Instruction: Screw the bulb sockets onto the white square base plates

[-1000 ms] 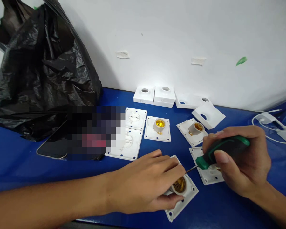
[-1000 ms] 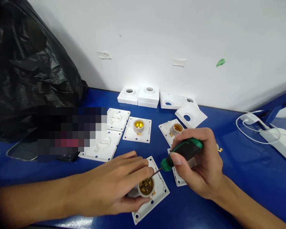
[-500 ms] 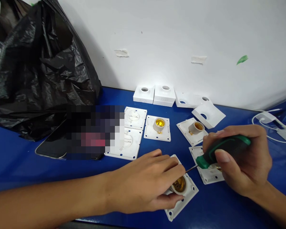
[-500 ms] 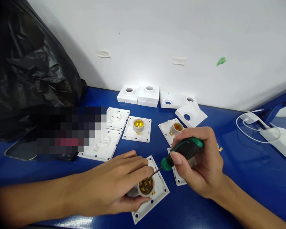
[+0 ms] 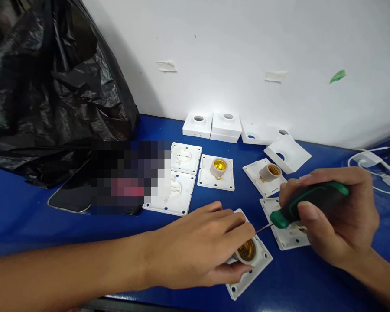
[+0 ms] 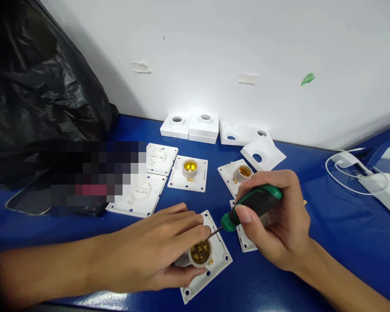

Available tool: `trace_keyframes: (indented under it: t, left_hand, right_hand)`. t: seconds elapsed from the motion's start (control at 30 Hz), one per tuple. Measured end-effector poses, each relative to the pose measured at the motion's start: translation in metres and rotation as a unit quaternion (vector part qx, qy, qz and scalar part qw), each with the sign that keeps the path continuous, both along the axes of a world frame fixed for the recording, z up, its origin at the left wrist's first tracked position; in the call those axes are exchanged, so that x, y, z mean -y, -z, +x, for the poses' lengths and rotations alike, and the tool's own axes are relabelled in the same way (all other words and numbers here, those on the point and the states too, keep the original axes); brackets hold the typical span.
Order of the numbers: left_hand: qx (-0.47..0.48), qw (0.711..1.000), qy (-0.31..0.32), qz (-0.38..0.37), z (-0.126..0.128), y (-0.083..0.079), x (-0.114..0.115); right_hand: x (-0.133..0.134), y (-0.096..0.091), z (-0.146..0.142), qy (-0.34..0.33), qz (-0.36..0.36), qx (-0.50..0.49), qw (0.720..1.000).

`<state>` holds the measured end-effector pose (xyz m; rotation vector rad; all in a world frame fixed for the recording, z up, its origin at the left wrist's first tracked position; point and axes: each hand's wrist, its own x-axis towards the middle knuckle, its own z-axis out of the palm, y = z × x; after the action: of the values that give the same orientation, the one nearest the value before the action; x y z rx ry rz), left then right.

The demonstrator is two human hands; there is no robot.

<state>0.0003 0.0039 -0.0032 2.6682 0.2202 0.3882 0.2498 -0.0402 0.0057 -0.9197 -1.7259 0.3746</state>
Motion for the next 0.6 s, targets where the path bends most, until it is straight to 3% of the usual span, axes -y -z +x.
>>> trace_keyframes:
  t: [0.6]
  left_hand:
    - [0.0,1.0,0.002,-0.007,-0.0008,0.0009,-0.0005]
  right_hand:
    - [-0.0009,-0.0009,-0.0064,0.016,-0.013,-0.015,1.0]
